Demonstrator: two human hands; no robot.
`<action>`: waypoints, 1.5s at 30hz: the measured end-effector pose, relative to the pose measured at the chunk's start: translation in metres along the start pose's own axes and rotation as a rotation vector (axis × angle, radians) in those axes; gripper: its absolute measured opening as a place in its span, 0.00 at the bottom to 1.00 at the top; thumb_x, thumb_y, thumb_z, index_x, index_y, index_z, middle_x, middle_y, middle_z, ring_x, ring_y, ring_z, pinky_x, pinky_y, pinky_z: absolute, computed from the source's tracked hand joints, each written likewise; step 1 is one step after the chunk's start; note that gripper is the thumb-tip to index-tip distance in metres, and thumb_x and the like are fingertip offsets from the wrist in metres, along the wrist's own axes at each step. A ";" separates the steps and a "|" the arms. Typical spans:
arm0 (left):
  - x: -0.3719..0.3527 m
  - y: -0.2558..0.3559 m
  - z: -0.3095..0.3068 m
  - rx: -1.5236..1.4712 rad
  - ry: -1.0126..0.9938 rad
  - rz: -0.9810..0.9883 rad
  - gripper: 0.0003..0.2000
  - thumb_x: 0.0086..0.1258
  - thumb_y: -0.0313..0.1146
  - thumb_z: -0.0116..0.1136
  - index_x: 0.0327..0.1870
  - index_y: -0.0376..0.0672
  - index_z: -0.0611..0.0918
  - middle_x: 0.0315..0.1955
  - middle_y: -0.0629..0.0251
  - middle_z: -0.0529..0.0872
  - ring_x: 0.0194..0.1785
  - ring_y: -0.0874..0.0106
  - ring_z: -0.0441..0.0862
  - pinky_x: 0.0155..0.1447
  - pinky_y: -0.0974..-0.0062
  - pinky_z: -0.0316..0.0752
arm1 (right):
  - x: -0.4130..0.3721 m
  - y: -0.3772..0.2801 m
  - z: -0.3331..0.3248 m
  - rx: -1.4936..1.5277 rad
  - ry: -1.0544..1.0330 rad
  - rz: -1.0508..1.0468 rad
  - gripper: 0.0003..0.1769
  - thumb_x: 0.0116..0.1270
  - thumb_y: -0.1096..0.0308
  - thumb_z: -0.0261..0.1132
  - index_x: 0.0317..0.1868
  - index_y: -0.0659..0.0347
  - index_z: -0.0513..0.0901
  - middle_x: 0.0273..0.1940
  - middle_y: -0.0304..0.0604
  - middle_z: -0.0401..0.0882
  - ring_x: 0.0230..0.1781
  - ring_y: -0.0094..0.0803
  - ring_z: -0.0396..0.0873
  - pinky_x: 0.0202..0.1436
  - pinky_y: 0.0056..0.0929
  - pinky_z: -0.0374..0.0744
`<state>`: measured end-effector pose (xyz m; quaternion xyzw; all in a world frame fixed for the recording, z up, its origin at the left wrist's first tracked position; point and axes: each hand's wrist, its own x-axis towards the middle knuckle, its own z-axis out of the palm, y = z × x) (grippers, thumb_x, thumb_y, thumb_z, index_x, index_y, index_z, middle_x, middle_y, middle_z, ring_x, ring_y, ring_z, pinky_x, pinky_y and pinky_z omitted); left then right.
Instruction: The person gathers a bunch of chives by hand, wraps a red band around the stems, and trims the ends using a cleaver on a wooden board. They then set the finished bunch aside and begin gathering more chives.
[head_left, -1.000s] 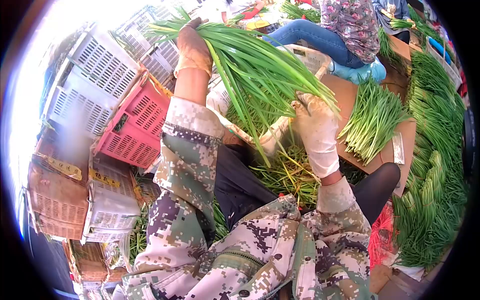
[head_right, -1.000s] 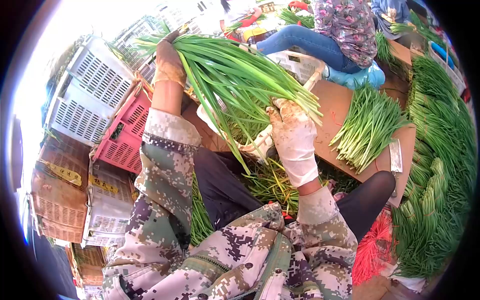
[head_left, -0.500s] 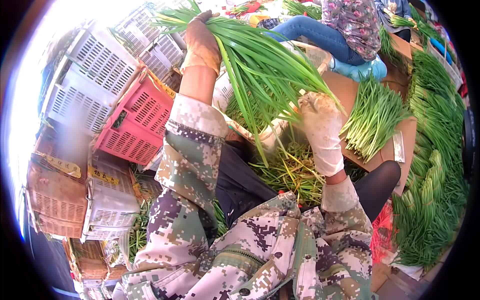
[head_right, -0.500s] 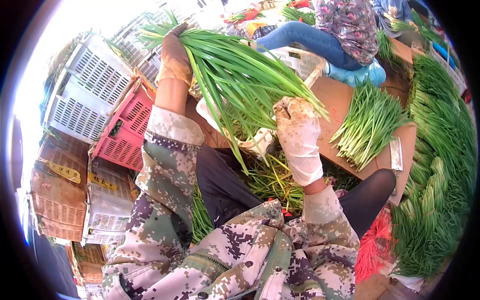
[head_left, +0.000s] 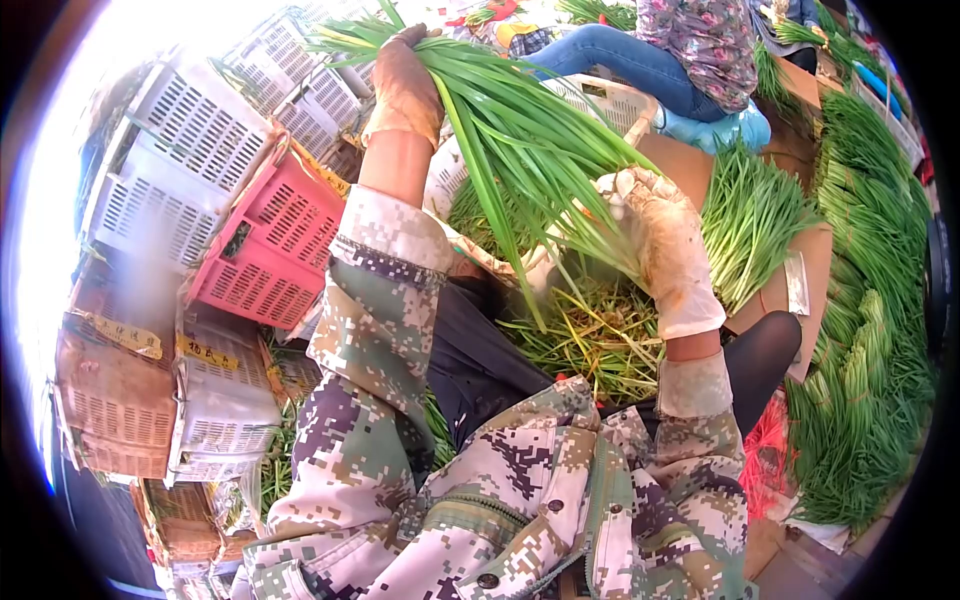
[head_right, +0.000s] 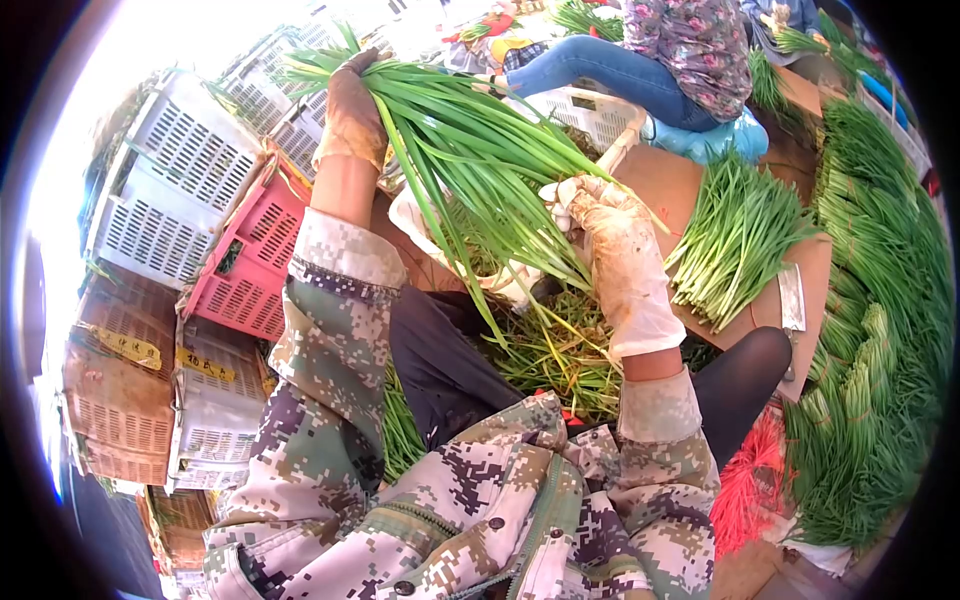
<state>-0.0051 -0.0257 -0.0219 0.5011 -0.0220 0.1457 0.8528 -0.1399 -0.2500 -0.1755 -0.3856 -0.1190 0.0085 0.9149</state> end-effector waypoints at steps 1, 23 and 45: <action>0.002 -0.001 -0.001 0.000 0.001 0.004 0.10 0.70 0.32 0.51 0.37 0.32 0.79 0.26 0.56 0.83 0.27 0.61 0.82 0.34 0.68 0.81 | -0.001 -0.002 0.002 -0.003 0.006 0.017 0.07 0.70 0.70 0.61 0.43 0.65 0.82 0.33 0.35 0.80 0.30 0.18 0.72 0.37 0.16 0.73; 0.022 0.016 -0.037 0.052 0.057 0.037 0.11 0.68 0.33 0.51 0.35 0.34 0.80 0.26 0.55 0.83 0.28 0.60 0.82 0.36 0.68 0.80 | -0.077 -0.027 -0.019 0.112 -0.171 0.029 0.12 0.71 0.57 0.62 0.39 0.58 0.78 0.25 0.38 0.79 0.18 0.22 0.72 0.21 0.19 0.68; -0.029 0.027 -0.016 -0.101 0.053 0.100 0.08 0.69 0.35 0.52 0.32 0.42 0.79 0.24 0.61 0.83 0.26 0.63 0.80 0.34 0.68 0.79 | -0.028 -0.019 0.036 -0.662 0.318 -0.429 0.09 0.68 0.76 0.62 0.47 0.66 0.82 0.36 0.38 0.84 0.29 0.19 0.77 0.33 0.20 0.76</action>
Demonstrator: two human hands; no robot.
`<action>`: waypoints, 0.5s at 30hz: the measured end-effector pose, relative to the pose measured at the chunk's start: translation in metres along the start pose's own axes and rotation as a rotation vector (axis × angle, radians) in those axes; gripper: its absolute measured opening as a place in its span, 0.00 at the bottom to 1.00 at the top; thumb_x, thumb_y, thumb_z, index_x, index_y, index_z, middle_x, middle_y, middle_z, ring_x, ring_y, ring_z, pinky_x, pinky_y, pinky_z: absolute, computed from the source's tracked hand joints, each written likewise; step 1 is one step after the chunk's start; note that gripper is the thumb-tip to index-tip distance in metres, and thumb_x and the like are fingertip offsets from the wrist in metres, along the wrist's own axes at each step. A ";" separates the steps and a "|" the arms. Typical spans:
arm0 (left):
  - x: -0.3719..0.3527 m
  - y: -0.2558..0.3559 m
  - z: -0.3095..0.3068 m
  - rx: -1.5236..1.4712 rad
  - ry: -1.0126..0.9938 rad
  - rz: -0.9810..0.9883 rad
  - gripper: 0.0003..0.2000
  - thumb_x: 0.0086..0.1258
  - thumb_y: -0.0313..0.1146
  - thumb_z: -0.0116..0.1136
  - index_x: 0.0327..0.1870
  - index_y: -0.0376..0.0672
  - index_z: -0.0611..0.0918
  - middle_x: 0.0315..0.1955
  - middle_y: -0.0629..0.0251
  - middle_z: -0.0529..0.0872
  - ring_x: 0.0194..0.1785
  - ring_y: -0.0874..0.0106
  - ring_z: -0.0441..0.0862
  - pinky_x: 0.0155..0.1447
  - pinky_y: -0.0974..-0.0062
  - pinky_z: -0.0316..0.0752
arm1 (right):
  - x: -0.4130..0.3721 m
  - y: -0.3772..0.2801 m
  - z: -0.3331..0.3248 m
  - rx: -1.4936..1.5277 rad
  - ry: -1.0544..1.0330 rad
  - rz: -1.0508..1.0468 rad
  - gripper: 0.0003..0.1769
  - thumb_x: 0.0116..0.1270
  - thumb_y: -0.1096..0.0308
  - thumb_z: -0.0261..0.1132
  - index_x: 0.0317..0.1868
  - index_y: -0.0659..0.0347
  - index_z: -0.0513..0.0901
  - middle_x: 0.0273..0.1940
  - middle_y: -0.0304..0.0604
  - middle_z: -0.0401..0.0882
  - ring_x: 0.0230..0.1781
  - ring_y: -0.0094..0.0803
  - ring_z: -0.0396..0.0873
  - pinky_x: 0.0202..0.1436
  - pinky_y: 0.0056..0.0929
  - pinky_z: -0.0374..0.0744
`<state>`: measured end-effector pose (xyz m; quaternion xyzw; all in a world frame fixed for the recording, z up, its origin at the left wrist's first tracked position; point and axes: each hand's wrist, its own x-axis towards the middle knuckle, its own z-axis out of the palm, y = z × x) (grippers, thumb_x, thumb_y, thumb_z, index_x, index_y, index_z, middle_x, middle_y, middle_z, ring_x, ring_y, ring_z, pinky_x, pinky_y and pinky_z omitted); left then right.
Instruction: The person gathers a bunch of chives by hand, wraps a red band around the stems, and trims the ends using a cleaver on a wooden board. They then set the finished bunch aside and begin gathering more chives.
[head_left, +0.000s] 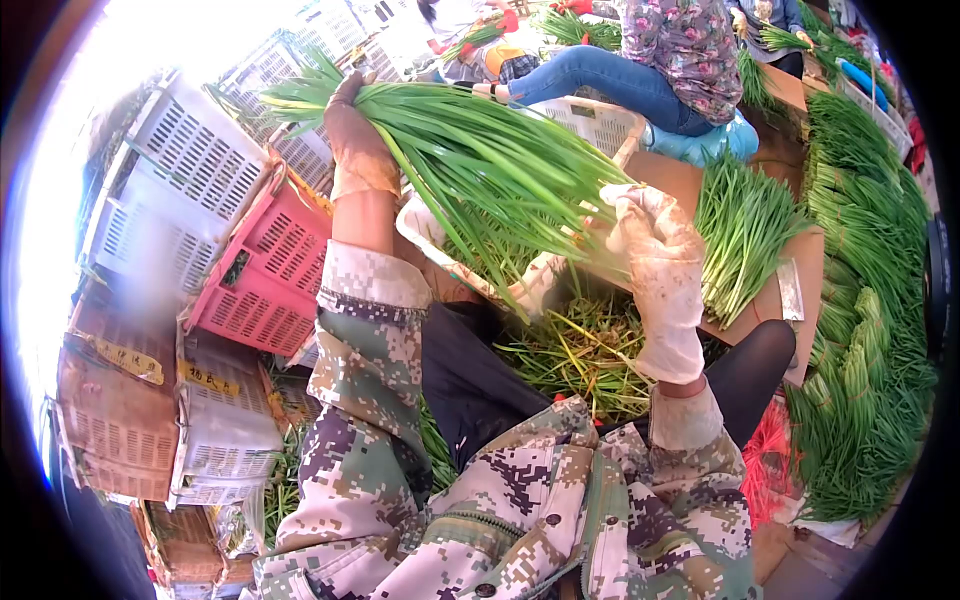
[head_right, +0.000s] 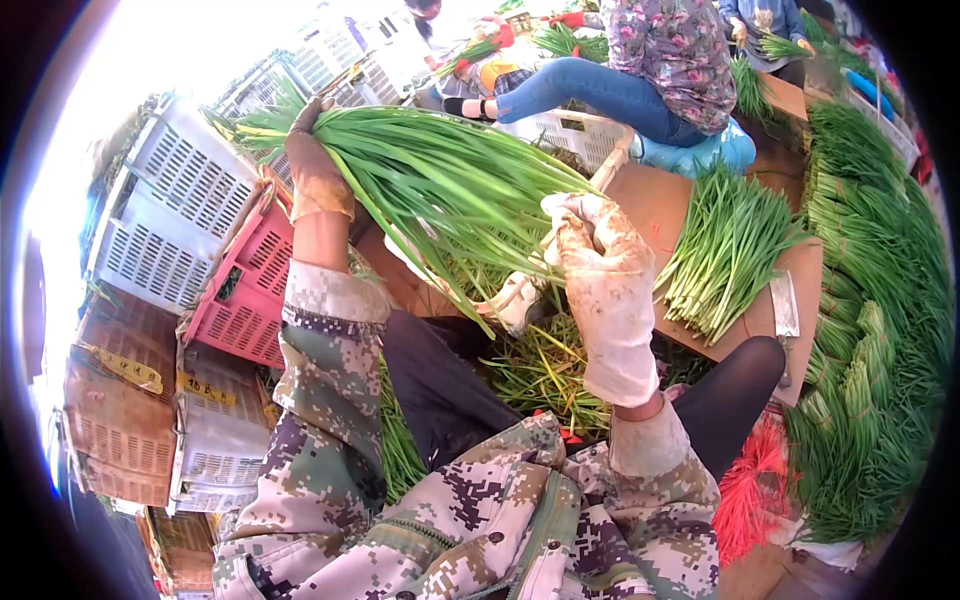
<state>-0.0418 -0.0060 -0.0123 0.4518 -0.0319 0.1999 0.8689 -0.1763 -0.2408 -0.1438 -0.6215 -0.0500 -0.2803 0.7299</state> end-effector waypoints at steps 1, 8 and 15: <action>-0.004 0.002 0.003 -0.001 -0.001 0.001 0.08 0.69 0.35 0.52 0.32 0.42 0.79 0.24 0.61 0.83 0.26 0.63 0.80 0.34 0.68 0.79 | 0.004 0.003 0.000 -0.017 -0.025 0.022 0.08 0.68 0.75 0.62 0.46 0.66 0.83 0.35 0.38 0.84 0.28 0.19 0.77 0.32 0.20 0.76; 0.006 -0.005 -0.011 -0.006 -0.058 -0.052 0.11 0.67 0.38 0.51 0.37 0.38 0.78 0.31 0.56 0.83 0.33 0.59 0.81 0.42 0.63 0.79 | 0.008 0.027 0.005 -0.285 -0.054 0.053 0.09 0.66 0.72 0.64 0.44 0.67 0.83 0.30 0.44 0.83 0.28 0.24 0.80 0.32 0.25 0.77; -0.006 -0.005 -0.009 0.035 -0.228 -0.187 0.20 0.74 0.42 0.41 0.47 0.34 0.80 0.40 0.51 0.86 0.43 0.55 0.84 0.52 0.64 0.79 | 0.007 0.034 -0.002 -0.537 0.176 -0.339 0.10 0.68 0.66 0.63 0.43 0.64 0.83 0.38 0.50 0.83 0.32 0.37 0.83 0.38 0.32 0.80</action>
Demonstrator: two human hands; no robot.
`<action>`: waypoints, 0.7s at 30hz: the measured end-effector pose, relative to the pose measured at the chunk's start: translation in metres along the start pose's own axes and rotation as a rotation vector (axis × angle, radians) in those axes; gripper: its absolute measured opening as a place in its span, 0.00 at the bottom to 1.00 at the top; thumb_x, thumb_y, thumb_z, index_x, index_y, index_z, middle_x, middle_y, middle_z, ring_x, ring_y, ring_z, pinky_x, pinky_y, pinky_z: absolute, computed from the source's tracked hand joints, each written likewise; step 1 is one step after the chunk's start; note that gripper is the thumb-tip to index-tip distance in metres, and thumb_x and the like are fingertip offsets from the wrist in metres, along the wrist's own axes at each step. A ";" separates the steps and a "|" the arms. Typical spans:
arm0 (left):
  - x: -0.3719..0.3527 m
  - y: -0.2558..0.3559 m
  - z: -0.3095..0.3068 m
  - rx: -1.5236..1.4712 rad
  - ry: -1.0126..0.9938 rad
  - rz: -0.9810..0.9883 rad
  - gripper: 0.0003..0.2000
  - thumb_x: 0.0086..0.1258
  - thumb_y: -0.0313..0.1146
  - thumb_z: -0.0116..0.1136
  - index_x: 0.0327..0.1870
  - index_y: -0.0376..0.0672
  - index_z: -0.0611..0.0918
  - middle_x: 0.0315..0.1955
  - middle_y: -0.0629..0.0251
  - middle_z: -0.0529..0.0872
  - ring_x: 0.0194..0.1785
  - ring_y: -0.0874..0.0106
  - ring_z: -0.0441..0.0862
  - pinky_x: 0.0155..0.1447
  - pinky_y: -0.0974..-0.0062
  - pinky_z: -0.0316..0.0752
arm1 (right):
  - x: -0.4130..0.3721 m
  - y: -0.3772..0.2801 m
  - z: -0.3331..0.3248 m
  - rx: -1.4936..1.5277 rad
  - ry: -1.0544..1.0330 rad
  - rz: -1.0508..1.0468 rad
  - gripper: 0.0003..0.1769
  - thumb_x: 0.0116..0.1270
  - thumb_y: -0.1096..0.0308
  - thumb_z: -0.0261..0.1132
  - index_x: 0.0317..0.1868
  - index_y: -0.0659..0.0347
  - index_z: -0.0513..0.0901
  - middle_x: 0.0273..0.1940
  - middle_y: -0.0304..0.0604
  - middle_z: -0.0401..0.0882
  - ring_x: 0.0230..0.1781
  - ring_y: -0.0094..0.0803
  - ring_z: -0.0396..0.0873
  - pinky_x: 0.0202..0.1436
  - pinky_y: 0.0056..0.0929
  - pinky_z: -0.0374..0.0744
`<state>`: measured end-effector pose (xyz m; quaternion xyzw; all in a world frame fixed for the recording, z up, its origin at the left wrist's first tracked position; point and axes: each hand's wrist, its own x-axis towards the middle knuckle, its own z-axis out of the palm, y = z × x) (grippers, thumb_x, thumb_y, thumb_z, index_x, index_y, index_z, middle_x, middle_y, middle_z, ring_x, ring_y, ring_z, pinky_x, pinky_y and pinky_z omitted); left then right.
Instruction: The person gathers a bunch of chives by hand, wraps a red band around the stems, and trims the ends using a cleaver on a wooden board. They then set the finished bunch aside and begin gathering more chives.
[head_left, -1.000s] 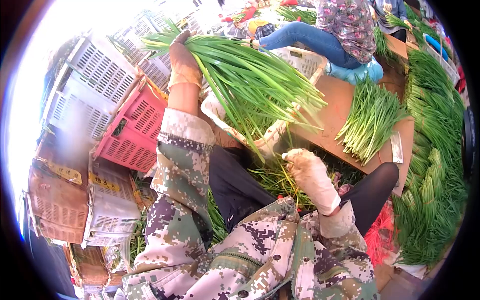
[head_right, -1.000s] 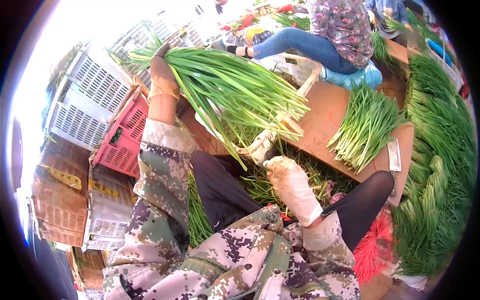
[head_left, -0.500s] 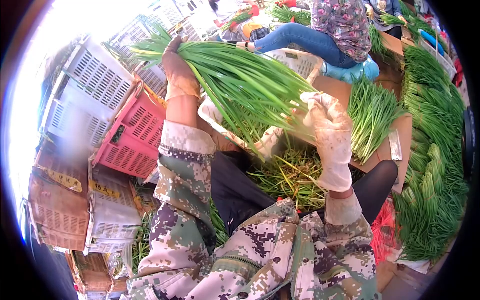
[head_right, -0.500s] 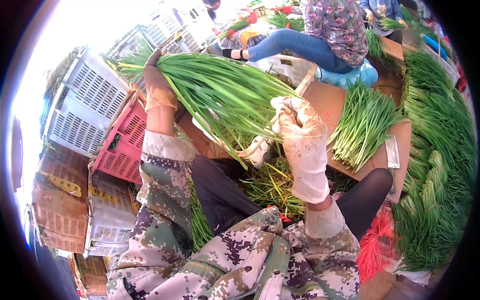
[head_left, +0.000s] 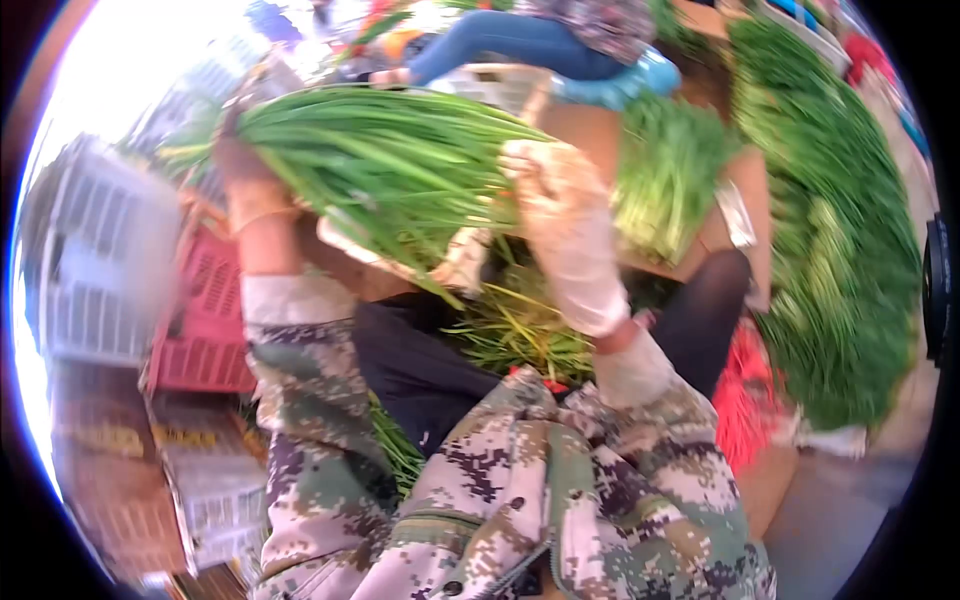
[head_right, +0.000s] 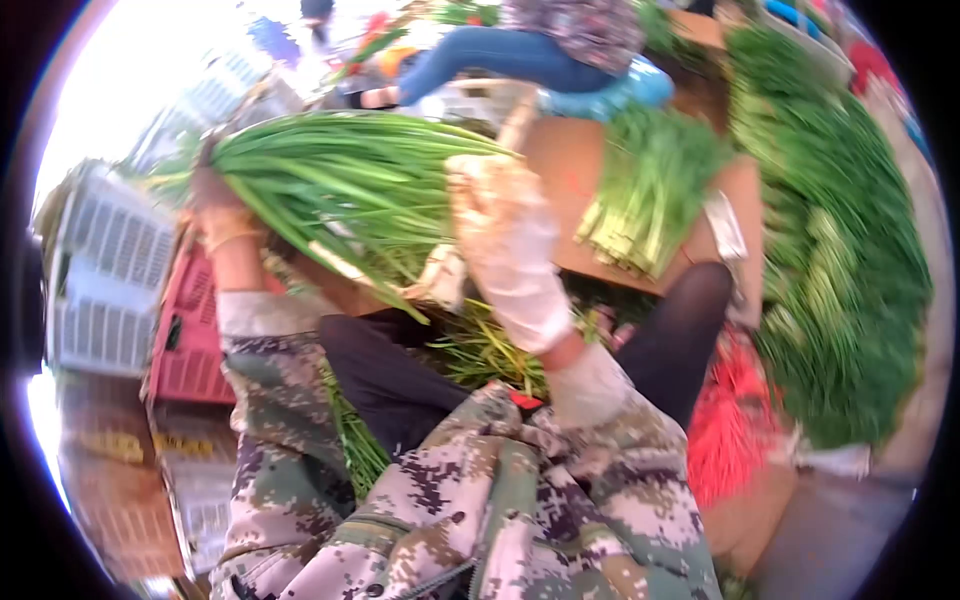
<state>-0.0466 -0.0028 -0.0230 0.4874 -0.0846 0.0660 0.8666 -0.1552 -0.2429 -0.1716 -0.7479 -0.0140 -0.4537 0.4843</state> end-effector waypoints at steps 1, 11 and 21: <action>0.056 -0.004 -0.061 0.399 0.156 0.341 0.22 0.74 0.43 0.40 0.47 0.31 0.80 0.41 0.48 0.85 0.44 0.54 0.84 0.53 0.61 0.79 | -0.005 0.002 0.016 -0.030 -0.016 -0.063 0.10 0.67 0.66 0.63 0.43 0.63 0.83 0.38 0.50 0.83 0.35 0.41 0.82 0.41 0.35 0.79; 0.001 0.000 0.011 0.199 0.202 0.143 0.17 0.70 0.41 0.49 0.45 0.33 0.79 0.38 0.52 0.84 0.39 0.58 0.83 0.48 0.63 0.79 | -0.025 0.047 0.009 -0.015 -0.096 0.038 0.09 0.66 0.65 0.60 0.43 0.58 0.82 0.40 0.50 0.81 0.41 0.46 0.80 0.46 0.41 0.78; 0.011 -0.011 0.001 0.227 0.223 0.210 0.16 0.71 0.38 0.48 0.46 0.32 0.77 0.39 0.50 0.83 0.40 0.56 0.82 0.49 0.61 0.78 | -0.048 0.191 -0.080 -0.787 -0.342 0.133 0.09 0.66 0.68 0.56 0.41 0.60 0.80 0.39 0.53 0.83 0.41 0.48 0.82 0.47 0.40 0.80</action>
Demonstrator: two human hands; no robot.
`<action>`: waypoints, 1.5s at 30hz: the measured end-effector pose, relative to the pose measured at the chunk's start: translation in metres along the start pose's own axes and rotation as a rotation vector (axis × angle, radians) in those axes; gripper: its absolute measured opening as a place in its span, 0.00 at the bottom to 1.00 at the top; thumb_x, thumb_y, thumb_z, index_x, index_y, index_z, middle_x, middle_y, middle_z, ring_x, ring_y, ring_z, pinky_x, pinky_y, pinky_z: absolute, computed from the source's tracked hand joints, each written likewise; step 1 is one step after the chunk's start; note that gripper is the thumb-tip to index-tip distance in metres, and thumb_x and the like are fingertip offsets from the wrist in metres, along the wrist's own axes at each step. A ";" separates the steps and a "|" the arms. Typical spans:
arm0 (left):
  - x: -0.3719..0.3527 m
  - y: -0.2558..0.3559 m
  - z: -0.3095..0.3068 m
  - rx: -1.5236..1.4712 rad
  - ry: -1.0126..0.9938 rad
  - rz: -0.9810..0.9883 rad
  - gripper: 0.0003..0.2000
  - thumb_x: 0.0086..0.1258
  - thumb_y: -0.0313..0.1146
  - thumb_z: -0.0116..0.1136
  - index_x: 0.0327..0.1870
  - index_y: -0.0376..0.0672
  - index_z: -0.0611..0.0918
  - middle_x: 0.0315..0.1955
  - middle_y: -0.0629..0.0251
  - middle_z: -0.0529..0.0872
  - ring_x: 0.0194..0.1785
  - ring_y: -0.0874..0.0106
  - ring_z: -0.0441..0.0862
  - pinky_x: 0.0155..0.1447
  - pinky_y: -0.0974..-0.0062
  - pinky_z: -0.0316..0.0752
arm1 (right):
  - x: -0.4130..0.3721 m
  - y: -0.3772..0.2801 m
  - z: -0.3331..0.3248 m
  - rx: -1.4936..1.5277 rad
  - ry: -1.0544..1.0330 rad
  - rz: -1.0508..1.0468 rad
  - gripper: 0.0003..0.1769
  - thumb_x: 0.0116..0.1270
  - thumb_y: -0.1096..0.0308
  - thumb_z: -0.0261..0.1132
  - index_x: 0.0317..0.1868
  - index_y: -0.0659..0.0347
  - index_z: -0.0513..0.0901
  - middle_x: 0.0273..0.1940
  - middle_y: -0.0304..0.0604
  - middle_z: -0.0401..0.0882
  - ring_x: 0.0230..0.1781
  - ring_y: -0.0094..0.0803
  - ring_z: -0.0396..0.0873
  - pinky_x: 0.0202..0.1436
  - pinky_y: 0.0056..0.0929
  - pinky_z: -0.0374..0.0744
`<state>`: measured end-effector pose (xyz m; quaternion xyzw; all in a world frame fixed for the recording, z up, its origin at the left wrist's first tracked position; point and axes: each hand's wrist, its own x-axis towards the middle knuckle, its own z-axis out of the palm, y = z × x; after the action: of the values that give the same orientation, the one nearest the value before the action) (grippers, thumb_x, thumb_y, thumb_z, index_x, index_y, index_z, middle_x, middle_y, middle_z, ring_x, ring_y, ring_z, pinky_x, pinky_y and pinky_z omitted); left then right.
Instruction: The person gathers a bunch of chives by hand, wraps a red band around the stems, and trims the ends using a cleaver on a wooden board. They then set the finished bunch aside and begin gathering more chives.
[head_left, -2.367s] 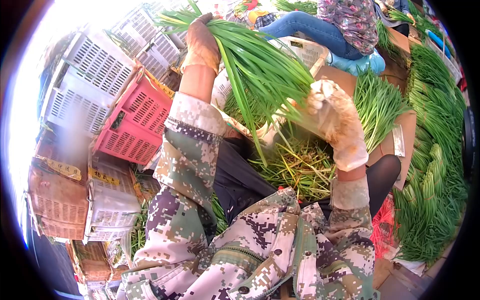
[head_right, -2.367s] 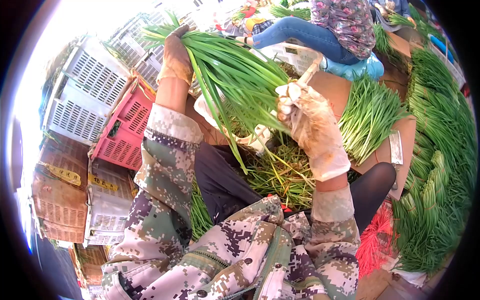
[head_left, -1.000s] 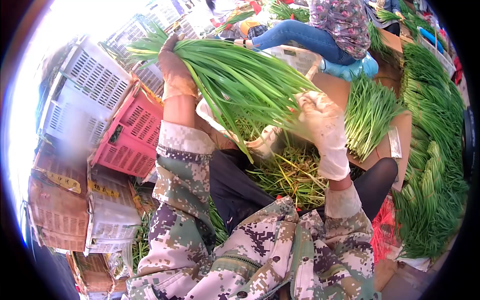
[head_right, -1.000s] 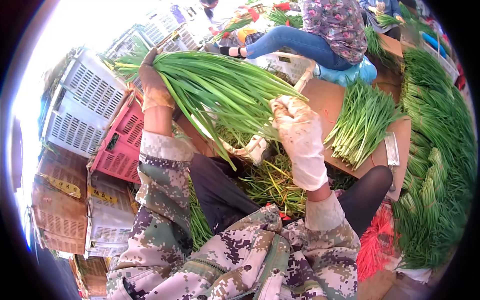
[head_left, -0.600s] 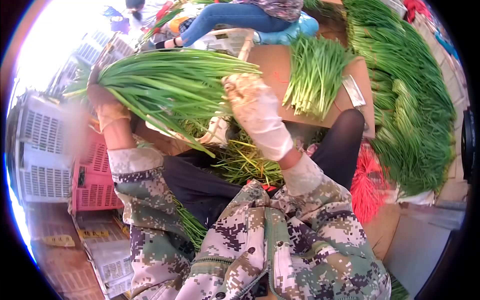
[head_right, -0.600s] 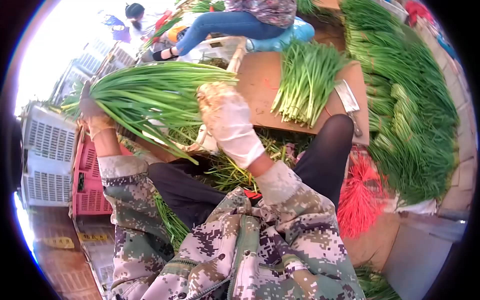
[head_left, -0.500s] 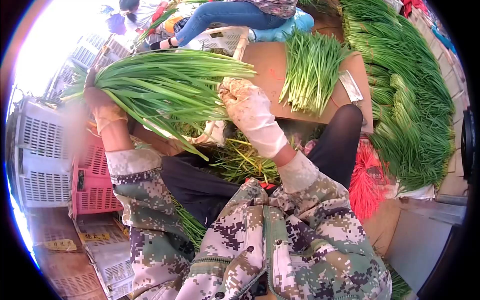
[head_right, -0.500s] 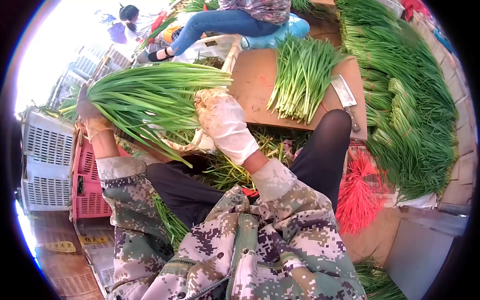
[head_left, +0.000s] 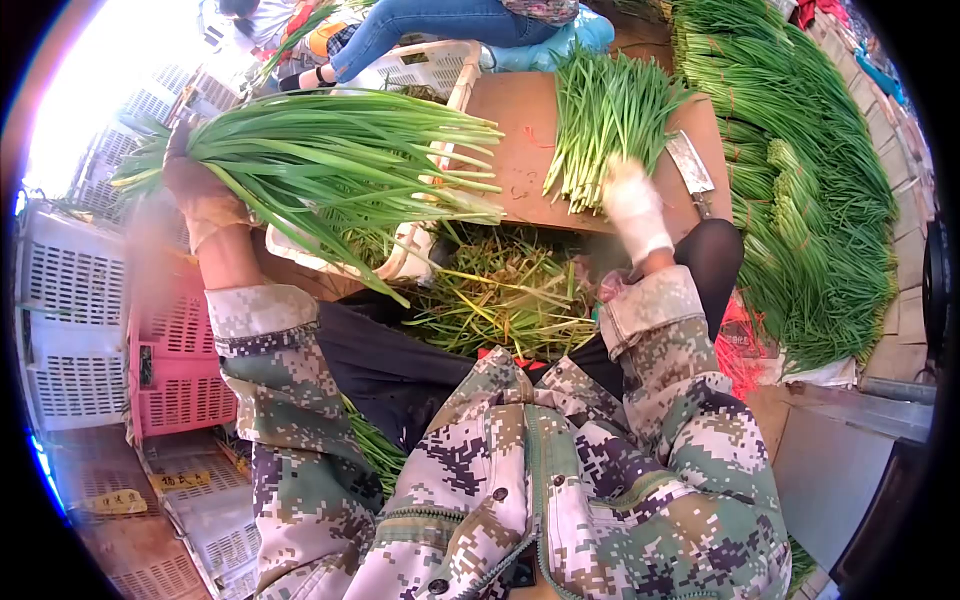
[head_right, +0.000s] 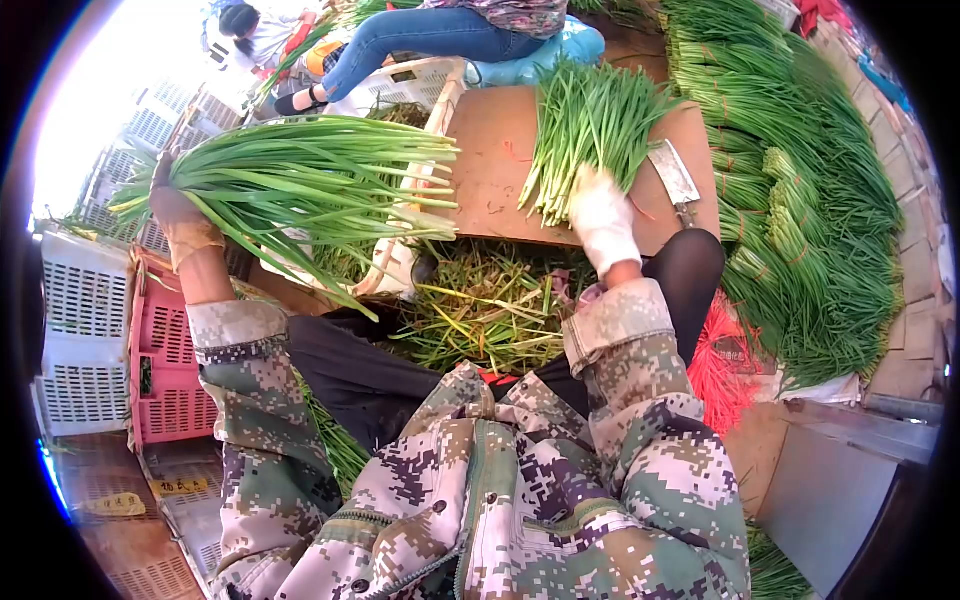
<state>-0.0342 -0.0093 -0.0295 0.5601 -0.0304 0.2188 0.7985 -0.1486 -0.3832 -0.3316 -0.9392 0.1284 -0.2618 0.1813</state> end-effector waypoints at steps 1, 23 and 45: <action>-0.001 -0.002 0.002 -0.016 0.008 -0.047 0.15 0.70 0.38 0.48 0.46 0.33 0.77 0.38 0.50 0.83 0.40 0.56 0.82 0.49 0.61 0.78 | -0.035 -0.013 0.002 -0.038 -0.567 -0.055 0.10 0.64 0.66 0.56 0.41 0.59 0.81 0.38 0.52 0.83 0.40 0.47 0.82 0.44 0.42 0.80; 0.030 -0.006 -0.046 -0.160 -0.042 -0.121 0.13 0.70 0.38 0.51 0.37 0.35 0.80 0.32 0.55 0.84 0.33 0.61 0.82 0.42 0.66 0.79 | -0.036 -0.054 -0.038 0.560 -0.932 -0.575 0.08 0.60 0.66 0.65 0.35 0.61 0.85 0.36 0.50 0.84 0.38 0.43 0.82 0.43 0.35 0.80; -0.003 0.022 -0.039 -0.245 -0.037 -0.089 0.11 0.70 0.38 0.50 0.36 0.41 0.80 0.28 0.58 0.84 0.31 0.61 0.82 0.39 0.65 0.80 | -0.017 -0.185 -0.161 1.105 0.134 -0.165 0.08 0.64 0.79 0.64 0.44 0.65 0.82 0.41 0.44 0.84 0.35 0.29 0.82 0.41 0.27 0.81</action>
<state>-0.0530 0.0313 -0.0259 0.4632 -0.0469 0.1676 0.8690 -0.2220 -0.2547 -0.1355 -0.6929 -0.0904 -0.3625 0.6167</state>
